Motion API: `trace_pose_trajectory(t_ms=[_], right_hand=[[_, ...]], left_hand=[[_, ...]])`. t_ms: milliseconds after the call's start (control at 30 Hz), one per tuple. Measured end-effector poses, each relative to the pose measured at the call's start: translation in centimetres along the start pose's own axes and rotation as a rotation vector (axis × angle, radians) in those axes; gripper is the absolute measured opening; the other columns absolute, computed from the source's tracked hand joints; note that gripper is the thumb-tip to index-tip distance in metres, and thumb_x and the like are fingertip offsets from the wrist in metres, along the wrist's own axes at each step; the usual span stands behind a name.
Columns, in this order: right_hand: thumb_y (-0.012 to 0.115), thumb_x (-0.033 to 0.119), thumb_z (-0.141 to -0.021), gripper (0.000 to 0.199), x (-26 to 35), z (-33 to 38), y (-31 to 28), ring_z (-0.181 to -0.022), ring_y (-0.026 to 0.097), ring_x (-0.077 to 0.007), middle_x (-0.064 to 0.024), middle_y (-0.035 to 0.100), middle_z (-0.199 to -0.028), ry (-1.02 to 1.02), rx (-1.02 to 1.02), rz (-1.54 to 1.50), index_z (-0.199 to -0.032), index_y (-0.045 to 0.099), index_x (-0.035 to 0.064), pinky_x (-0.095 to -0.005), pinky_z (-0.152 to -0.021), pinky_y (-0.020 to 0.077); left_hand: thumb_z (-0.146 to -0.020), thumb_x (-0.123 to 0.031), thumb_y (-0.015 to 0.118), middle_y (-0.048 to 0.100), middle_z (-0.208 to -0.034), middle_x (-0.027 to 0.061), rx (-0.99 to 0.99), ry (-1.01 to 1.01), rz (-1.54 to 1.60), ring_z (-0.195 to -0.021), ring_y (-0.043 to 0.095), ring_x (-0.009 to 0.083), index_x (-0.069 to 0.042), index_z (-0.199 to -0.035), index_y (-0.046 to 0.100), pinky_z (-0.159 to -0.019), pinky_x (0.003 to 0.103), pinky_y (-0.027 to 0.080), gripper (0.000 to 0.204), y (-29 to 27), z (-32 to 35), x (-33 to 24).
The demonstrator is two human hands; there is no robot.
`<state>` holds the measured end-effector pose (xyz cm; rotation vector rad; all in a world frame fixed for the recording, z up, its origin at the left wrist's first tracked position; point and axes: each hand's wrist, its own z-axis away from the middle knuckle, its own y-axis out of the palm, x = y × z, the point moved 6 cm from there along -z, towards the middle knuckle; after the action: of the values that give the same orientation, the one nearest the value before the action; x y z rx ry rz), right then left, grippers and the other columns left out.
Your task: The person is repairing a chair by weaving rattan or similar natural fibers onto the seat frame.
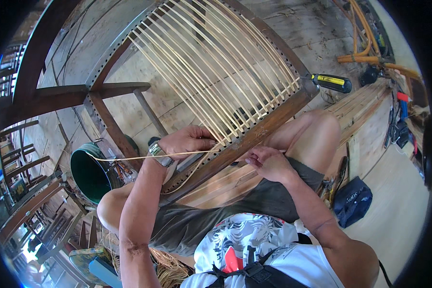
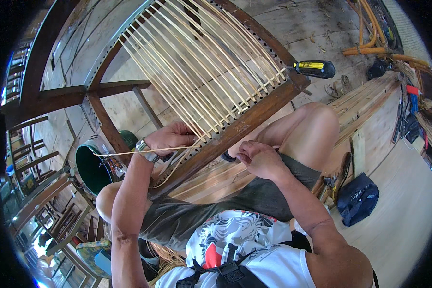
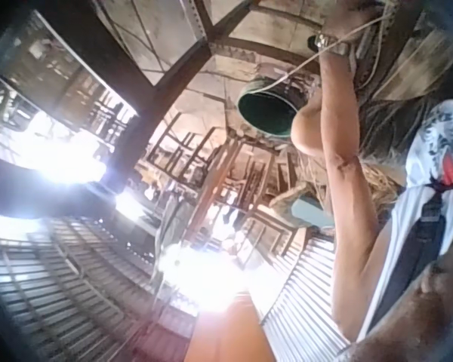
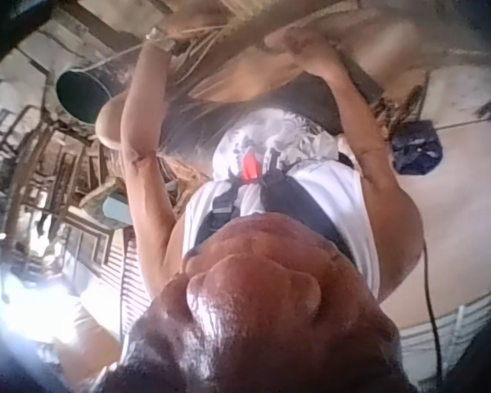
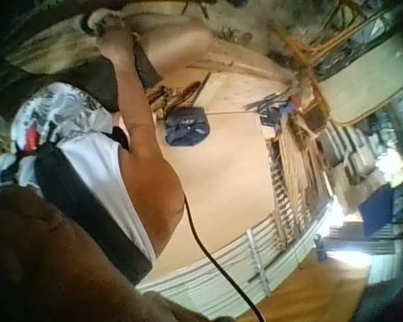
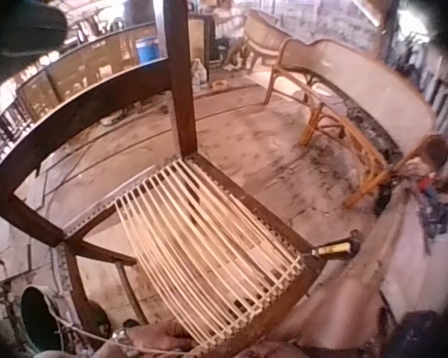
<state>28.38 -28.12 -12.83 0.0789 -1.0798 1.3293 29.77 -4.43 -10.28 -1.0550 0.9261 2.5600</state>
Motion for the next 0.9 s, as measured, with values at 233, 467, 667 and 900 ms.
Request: trace_pose_trajectory(t_ms=[233, 467, 667, 900], right_hand=[[0.059, 0.031, -0.095, 0.027, 0.3, 0.2, 0.0, -0.097, 0.064, -0.0350, -0.0142, 0.066, -0.099, -0.039, -0.024, 0.044, -0.099, 0.062, 0.0052, -0.0466, -0.082, 0.0514], [0.059, 0.031, -0.096, 0.027, 1.1, 0.3, -0.4, -0.097, 0.064, -0.0373, -0.0170, 0.065, -0.100, -0.016, 0.018, 0.095, -0.100, 0.062, 0.0048, -0.0475, -0.082, 0.0510], [0.060, 0.027, -0.094, 0.023, 1.3, 0.5, -0.9, -0.096, 0.063, -0.0382, -0.0178, 0.065, -0.099, -0.034, -0.012, 0.019, -0.098, 0.063, 0.0043, -0.0479, -0.082, 0.0503], [0.064, 0.013, -0.089, 0.014, 0.5, 1.2, -1.1, -0.082, 0.064, -0.0337, -0.0164, 0.063, -0.085, -0.158, -0.153, -0.045, -0.094, 0.062, 0.0006, -0.0404, -0.074, 0.0503]], left_hand=[[-0.092, -0.009, 0.062, 0.071, -0.111, 0.0045, -0.093, -0.128, -0.299, -0.099, 0.061, 0.0129, -0.004, -0.123, 0.066, -0.091, 0.029, 0.049, 0.032, 0.0, -0.9, -0.8], [-0.090, -0.011, 0.067, 0.068, -0.110, 0.0002, -0.074, -0.017, -0.233, -0.098, 0.059, 0.0121, -0.007, -0.127, 0.063, -0.087, 0.029, 0.049, 0.038, -0.4, -2.1, 0.3], [-0.091, -0.010, 0.065, 0.069, -0.106, -0.0001, 0.042, -0.018, -0.114, -0.093, 0.059, 0.0096, -0.001, -0.120, 0.067, -0.084, 0.025, 0.049, 0.031, -0.3, -2.1, 1.1], [-0.090, -0.012, 0.068, 0.070, -0.110, 0.0011, 0.000, 0.000, -0.172, -0.097, 0.060, 0.0089, -0.001, -0.125, 0.065, -0.088, 0.026, 0.048, 0.036, -1.8, -2.3, 2.8]])
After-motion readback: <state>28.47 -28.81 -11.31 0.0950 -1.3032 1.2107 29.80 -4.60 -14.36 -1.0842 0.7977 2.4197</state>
